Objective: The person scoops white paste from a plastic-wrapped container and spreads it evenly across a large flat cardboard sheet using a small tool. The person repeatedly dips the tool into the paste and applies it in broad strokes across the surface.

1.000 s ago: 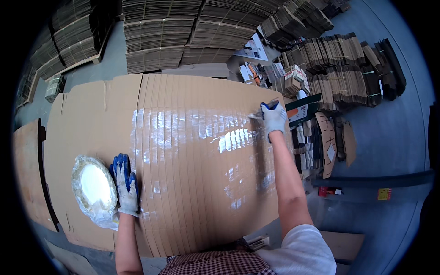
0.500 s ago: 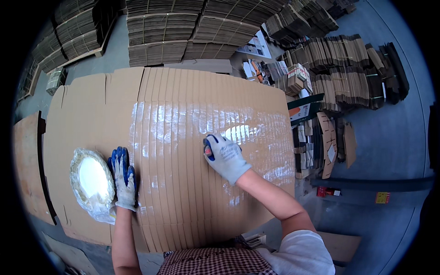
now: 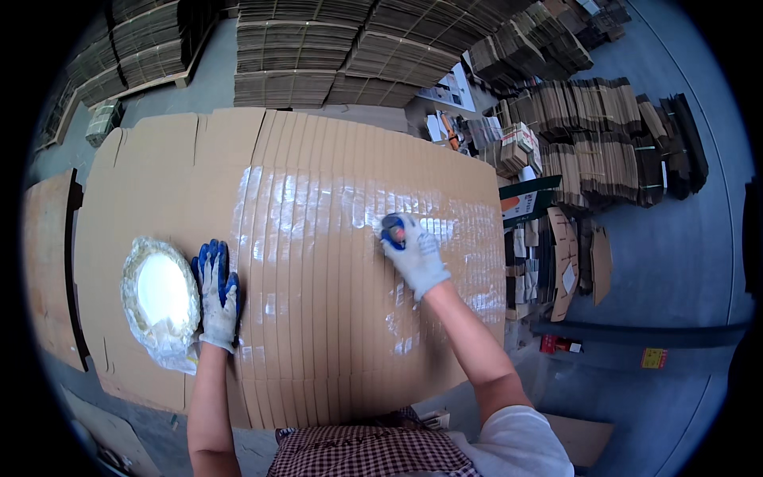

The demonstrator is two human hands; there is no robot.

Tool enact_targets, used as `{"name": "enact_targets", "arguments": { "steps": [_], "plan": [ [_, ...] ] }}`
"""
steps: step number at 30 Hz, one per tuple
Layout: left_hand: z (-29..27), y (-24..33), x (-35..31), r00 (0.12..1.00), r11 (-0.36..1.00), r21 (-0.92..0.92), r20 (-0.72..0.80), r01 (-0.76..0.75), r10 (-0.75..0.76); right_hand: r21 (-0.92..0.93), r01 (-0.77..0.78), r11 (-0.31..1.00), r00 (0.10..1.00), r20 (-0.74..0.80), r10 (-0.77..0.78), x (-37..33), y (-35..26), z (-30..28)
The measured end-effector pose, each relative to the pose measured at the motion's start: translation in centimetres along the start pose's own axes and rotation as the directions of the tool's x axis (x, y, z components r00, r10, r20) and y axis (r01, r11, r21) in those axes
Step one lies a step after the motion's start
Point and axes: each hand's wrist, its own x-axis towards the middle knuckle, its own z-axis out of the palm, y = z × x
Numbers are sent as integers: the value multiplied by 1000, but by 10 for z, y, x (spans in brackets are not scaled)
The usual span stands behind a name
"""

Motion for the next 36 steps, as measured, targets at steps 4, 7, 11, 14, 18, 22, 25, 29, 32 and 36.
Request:
{"name": "enact_targets", "arguments": {
  "steps": [4,7,11,14,18,22,25,29,32,36],
  "plan": [
    [-1,2,0,1000,999,-32,9,15,-15,-15,-313,950,938,-160,307,18,72,-19],
    [0,-2,-3,1000,1000,-23,3,21,-21,231,-368,901,908,-118,401,14,57,-29],
    [0,-2,-1,1000,1000,-9,12,10,-10,225,-233,946,971,-5,241,1,-13,3],
    [-1,-1,0,1000,1000,-8,24,13,-13,99,-236,967,969,-54,242,6,43,13],
    [-1,-1,0,999,1000,-6,30,30,-30,-48,-408,912,893,-227,388,-1,85,-49],
    [0,-1,0,1000,999,46,17,20,-21,189,-335,923,925,-122,360,-29,54,-39],
    [8,-10,1,1000,998,60,-20,13,-12,271,-162,949,986,16,164,-49,12,-4],
    [6,-9,2,999,1000,14,-35,23,-22,311,-260,914,950,-87,299,-46,65,2],
    [8,-17,2,998,1000,27,-63,14,-12,377,-365,851,828,-288,482,-45,89,-33],
    [6,-26,-2,995,997,73,-98,-8,15,536,-364,762,689,-396,608,-9,95,-59]
  ]
}}
